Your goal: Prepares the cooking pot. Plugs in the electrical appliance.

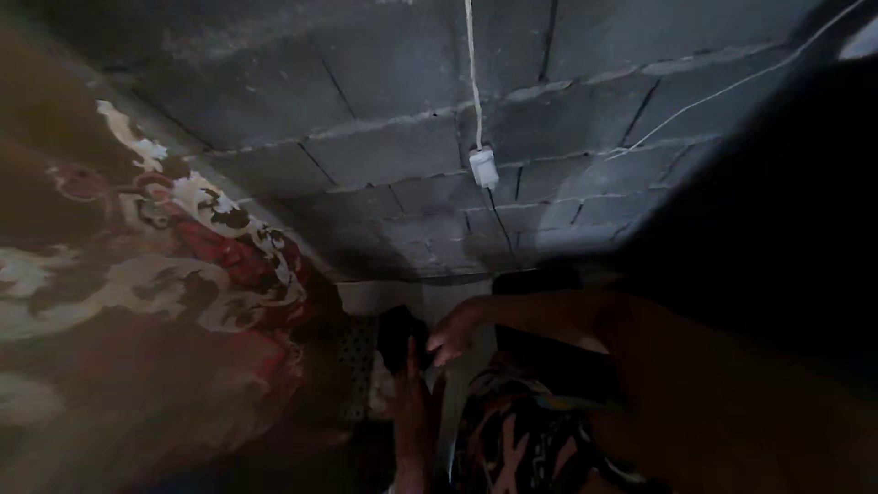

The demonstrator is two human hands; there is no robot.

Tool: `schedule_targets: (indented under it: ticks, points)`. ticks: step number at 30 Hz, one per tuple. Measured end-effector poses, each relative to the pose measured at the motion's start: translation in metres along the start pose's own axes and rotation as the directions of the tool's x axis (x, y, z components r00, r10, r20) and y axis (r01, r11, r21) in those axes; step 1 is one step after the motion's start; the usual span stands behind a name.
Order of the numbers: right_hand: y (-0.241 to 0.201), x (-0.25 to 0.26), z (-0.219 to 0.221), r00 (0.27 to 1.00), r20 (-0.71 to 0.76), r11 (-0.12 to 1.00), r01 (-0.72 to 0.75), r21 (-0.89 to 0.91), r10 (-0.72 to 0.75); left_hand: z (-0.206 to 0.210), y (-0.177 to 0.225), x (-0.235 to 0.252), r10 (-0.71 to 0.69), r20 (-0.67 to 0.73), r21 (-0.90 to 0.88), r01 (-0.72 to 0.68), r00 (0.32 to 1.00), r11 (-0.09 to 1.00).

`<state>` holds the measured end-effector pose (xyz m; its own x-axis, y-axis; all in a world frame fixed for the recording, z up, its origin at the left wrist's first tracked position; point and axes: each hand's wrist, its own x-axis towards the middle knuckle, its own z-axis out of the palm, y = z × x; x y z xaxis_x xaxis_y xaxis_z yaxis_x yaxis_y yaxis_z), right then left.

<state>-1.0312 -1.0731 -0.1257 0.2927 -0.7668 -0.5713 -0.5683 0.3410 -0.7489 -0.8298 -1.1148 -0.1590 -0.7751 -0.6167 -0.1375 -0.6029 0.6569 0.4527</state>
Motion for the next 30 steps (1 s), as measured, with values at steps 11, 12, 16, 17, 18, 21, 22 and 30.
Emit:
schedule_targets:
  ticks: [11, 12, 16, 17, 18, 21, 22, 30]
  points:
    - [0.324, -0.054, -0.147, 0.136, -0.773, 0.749, 0.193, 0.634, 0.62, 0.023, 0.035, 0.088, -0.176, -0.112, -0.35, 0.127, 0.978, 0.928]
    - [0.322, -0.06, -0.159, 0.127, -0.789, 0.746, 0.266, 0.611, 0.601, 0.026, 0.037, 0.094, -0.153, -0.137, -0.36, 0.094, 0.979, 0.928]
    - [0.307, -0.053, -0.176, 0.238, -0.847, 0.727, 0.436, 0.531, 0.476, 0.04, 0.041, 0.106, -0.086, -0.212, -0.326, 0.012, 0.973, 0.945]
    - [0.303, -0.047, -0.178, 0.246, -0.856, 0.726, 0.455, 0.516, 0.454, 0.041, 0.043, 0.107, -0.087, -0.236, -0.313, 0.009, 0.968, 0.95]
    - [0.299, -0.041, -0.178, 0.25, -0.864, 0.729, 0.464, 0.503, 0.438, 0.042, 0.044, 0.108, -0.087, -0.259, -0.311, 0.003, 0.962, 0.95]
    - [0.281, -0.027, -0.178, 0.232, -0.864, 0.742, 0.443, 0.503, 0.447, 0.048, 0.049, 0.109, -0.154, -0.309, -0.382, 0.026, 0.939, 0.924]
    - [0.275, -0.023, -0.175, 0.222, -0.867, 0.762, 0.415, 0.497, 0.445, 0.049, 0.052, 0.11, -0.189, -0.33, -0.405, 0.042, 0.925, 0.913]
    - [0.227, -0.006, -0.11, 0.341, -0.931, 0.934, 0.273, 0.232, 0.132, 0.058, 0.053, 0.132, -0.233, -0.314, -0.416, 0.087, 0.92, 0.905]
